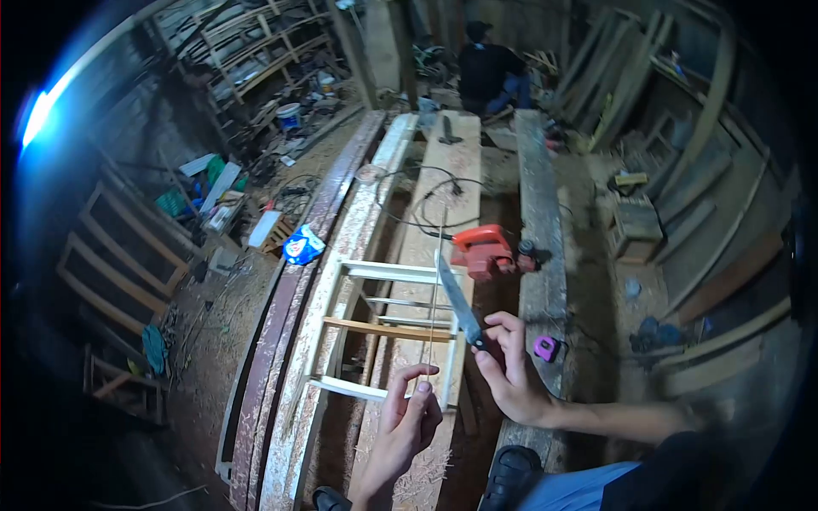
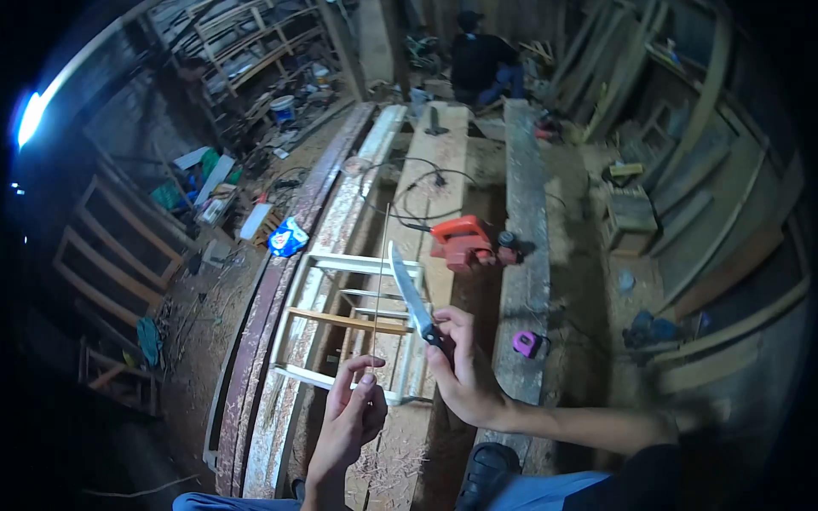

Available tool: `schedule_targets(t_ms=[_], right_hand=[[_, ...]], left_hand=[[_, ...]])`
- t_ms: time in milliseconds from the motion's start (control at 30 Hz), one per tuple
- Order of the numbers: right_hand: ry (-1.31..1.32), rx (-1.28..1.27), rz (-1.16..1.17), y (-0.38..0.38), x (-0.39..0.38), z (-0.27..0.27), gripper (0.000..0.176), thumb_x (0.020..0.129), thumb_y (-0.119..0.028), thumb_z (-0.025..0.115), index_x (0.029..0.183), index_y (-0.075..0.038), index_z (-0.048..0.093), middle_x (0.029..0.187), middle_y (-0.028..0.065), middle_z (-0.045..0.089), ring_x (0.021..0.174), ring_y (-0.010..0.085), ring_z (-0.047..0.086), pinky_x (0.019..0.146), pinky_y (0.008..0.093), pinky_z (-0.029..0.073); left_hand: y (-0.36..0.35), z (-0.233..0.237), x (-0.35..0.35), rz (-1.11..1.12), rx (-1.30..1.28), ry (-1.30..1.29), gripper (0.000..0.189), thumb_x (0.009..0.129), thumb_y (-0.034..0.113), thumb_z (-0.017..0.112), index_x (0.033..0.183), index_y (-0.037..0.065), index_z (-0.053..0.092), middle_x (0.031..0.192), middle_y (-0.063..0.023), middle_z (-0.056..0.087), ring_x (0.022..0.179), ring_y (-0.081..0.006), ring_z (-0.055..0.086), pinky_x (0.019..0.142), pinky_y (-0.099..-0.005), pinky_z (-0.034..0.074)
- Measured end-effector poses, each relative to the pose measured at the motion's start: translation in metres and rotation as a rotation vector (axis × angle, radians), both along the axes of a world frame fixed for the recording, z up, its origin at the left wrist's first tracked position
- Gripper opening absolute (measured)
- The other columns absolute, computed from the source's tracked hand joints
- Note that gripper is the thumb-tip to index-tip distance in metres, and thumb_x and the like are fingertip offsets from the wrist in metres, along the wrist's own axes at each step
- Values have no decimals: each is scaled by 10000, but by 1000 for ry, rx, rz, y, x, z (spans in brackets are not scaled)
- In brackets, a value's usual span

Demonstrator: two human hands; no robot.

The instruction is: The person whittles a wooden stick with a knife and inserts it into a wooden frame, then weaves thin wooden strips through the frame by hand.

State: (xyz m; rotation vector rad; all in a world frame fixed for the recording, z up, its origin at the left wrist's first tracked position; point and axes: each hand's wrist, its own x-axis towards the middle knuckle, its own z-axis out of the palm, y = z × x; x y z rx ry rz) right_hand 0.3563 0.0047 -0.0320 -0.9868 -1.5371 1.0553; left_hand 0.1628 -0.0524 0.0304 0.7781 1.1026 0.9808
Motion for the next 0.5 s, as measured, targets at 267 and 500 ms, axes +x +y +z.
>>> schedule_targets(t_ms=[267, 500], right_hand=[[141, -115, -3, 16, 25, -11, 552, 1018, -19, 617, 1496, -15, 342, 1065, 79, 559, 922, 134, 553, 828, 314, 472], [78, -105, 187, 31, -5, 6, 609, 988, -27, 677, 1518, -48, 379, 1050, 79, 636, 827, 96, 626, 712, 266, 510]], left_hand=[[16, -9, 38, 146, 110, 159, 210, 1131, 180, 475, 1301, 59, 494, 704, -26, 512, 590, -102, 512, 505, -258, 385], [21, -7, -13, 224, 298, 497, 152, 1143, 96, 441, 1225, -17, 502, 1042, -149, 769, 998, -155, 696, 891, -312, 520]])
